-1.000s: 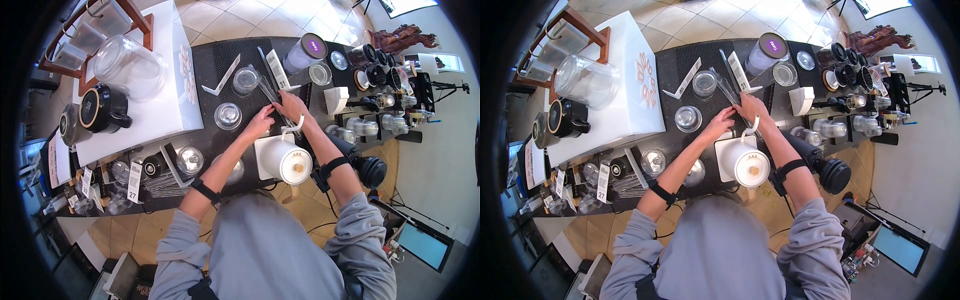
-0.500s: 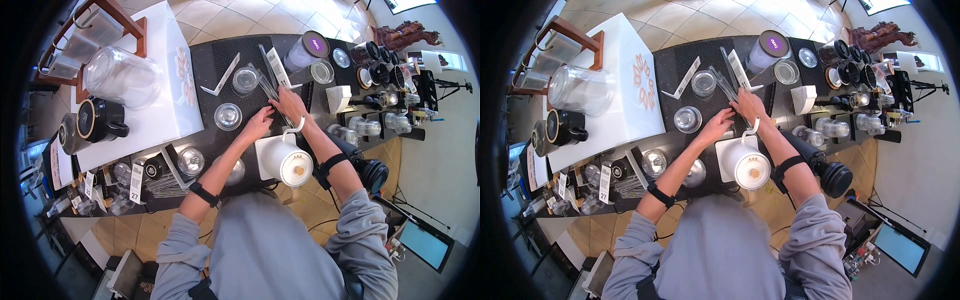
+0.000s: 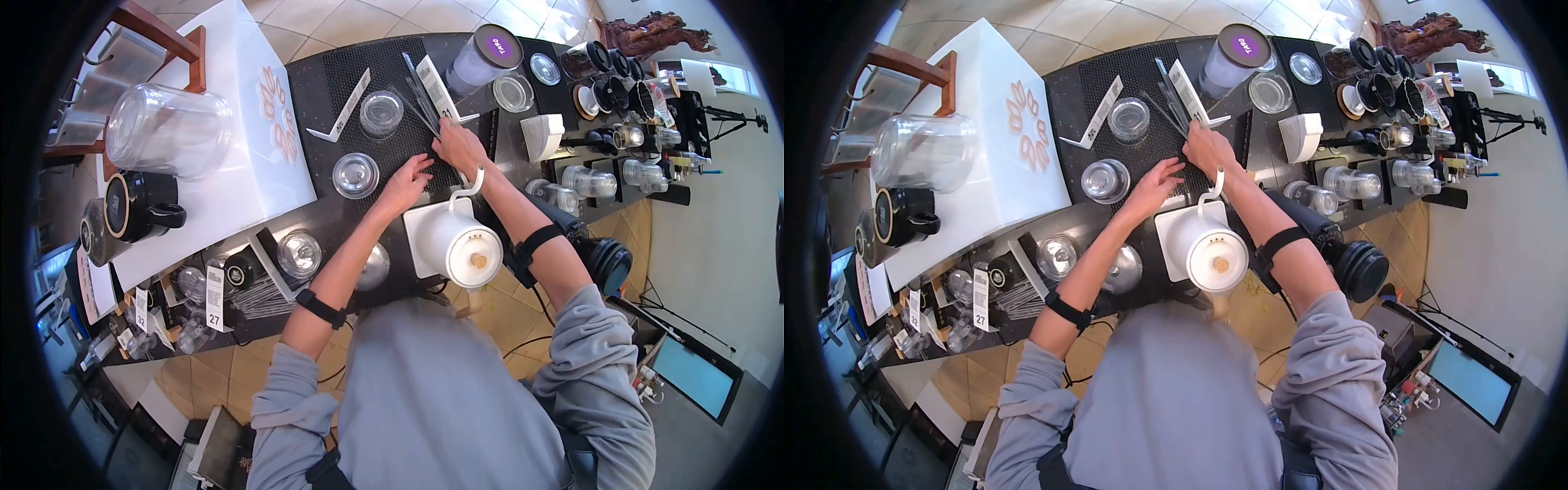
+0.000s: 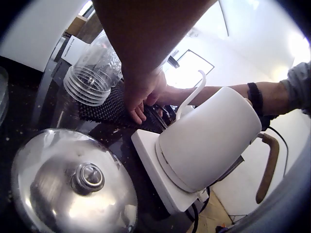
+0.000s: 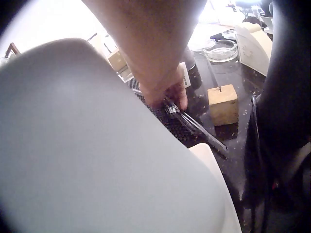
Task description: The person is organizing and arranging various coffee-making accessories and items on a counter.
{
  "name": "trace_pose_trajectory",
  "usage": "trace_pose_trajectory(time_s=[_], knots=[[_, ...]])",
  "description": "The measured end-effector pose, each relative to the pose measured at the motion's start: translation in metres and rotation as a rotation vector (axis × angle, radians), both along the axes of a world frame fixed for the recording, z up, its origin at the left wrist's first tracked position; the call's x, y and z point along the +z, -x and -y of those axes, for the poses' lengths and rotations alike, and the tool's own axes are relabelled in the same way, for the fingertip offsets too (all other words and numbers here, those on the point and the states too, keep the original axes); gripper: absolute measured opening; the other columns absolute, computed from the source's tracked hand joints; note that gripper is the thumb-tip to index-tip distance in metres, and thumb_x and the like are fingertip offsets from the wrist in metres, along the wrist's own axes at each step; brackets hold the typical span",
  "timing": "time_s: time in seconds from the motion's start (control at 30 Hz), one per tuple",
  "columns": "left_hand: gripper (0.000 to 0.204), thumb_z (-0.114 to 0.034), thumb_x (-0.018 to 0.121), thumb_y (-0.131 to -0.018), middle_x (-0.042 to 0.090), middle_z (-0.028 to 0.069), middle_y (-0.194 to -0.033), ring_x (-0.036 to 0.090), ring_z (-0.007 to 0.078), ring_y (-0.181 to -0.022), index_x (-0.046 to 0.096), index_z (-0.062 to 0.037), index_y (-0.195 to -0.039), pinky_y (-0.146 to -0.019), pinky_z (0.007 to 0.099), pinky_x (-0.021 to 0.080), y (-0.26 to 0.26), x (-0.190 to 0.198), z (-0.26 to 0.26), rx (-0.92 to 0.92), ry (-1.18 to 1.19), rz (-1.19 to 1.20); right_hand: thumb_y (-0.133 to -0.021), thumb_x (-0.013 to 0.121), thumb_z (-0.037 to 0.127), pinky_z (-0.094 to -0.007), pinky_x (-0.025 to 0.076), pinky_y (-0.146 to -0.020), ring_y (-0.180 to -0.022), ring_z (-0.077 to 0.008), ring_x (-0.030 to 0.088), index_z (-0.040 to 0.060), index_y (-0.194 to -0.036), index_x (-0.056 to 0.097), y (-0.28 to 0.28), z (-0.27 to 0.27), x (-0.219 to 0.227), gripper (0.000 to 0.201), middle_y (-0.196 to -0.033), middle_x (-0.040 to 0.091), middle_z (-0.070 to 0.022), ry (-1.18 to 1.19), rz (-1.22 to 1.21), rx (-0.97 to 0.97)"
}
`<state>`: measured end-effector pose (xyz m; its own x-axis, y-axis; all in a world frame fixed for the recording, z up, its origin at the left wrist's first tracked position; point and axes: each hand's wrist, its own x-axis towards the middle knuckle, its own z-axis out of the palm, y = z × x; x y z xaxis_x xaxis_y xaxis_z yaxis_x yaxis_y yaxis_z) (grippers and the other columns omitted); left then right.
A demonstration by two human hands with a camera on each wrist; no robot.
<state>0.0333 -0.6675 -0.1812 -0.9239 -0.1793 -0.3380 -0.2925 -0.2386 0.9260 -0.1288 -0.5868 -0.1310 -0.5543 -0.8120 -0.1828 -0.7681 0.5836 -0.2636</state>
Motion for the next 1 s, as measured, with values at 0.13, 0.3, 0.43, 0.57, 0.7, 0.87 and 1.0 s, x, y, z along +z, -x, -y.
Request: trace_pose_trajectory(time_s=[0.13,0.3,0.43,0.57,0.7,0.87,1.0], knots=[[0.059,0.003,0.042,-0.088,0.049,0.0163,-0.146,0.060,0.0212,-0.116,0.033,0.0015,-0.146,-0.092,0.0308,0.048,-0.001,0.008,0.000,-0.011,0.016,0.018,-0.089,0.062,0.020,-0.0495,0.055,-0.068,-0.079,-0.0438,0.067,-0.0024,-0.094,0.052,0.003,-0.002,-0.004,0.025,-0.084,0.067,-0.0255,0.025,-0.017,0.012],[0.057,-0.001,0.042,-0.090,0.050,0.0155,-0.145,0.059,0.0199,-0.116,0.034,0.0007,-0.146,-0.088,0.0284,0.047,-0.001,0.006,-0.001,0.009,-0.009,0.019,-0.085,0.063,0.018,-0.0469,0.057,-0.067,-0.076,-0.0408,0.069,-0.0028,-0.086,0.056,0.003,0.004,-0.008,0.022,-0.076,0.067,-0.0233,-0.065,-0.052,0.028],[0.057,0.000,0.043,-0.090,0.050,0.0155,-0.145,0.059,0.0199,-0.116,0.034,0.0007,-0.146,-0.086,0.0282,0.047,-0.002,0.010,0.000,0.022,-0.022,0.008,-0.085,0.062,0.018,-0.0459,0.057,-0.063,-0.071,-0.0406,0.068,-0.0024,-0.081,0.056,0.006,0.008,-0.004,0.021,-0.071,0.066,-0.0224,-0.037,-0.090,0.090],[0.056,0.002,0.044,-0.091,0.049,0.0148,-0.146,0.059,0.0200,-0.117,0.034,0.0005,-0.146,-0.087,0.0284,0.047,-0.001,0.006,-0.001,0.014,-0.012,0.022,-0.087,0.058,0.014,-0.0423,0.059,-0.061,-0.073,-0.0355,0.071,-0.0007,-0.083,0.061,0.004,0.012,-0.006,0.016,-0.076,0.070,-0.0217,-0.093,-0.164,0.114],[0.056,0.004,0.044,-0.091,0.049,0.0142,-0.146,0.059,0.0193,-0.116,0.034,0.0004,-0.146,-0.089,0.0290,0.047,-0.001,-0.007,-0.005,0.032,-0.041,-0.004,-0.088,0.056,0.012,-0.0426,0.059,-0.063,-0.075,-0.0352,0.072,0.0000,-0.082,0.061,0.004,0.017,-0.001,0.015,-0.077,0.070,-0.0220,-0.109,-0.161,0.029],[0.057,0.006,0.044,-0.090,0.049,0.0140,-0.146,0.059,0.0193,-0.117,0.034,0.0006,-0.146,-0.095,0.0297,0.045,-0.001,0.002,-0.004,0.021,-0.023,0.014,-0.088,0.057,0.011,-0.0417,0.059,-0.066,-0.077,-0.0347,0.072,-0.0003,-0.083,0.064,0.006,0.020,0.003,0.015,-0.079,0.070,-0.0199,-0.118,-0.143,0.024],[0.056,0.006,0.042,-0.090,0.049,0.0149,-0.146,0.058,0.0197,-0.118,0.034,0.0014,-0.146,-0.100,0.0310,0.044,-0.002,0.003,-0.004,0.012,-0.001,0.009,-0.086,0.060,0.011,-0.0420,0.059,-0.067,-0.077,-0.0349,0.071,0.0007,-0.080,0.066,0.006,0.021,0.004,0.014,-0.080,0.071,-0.0185,-0.142,-0.157,0.076]])
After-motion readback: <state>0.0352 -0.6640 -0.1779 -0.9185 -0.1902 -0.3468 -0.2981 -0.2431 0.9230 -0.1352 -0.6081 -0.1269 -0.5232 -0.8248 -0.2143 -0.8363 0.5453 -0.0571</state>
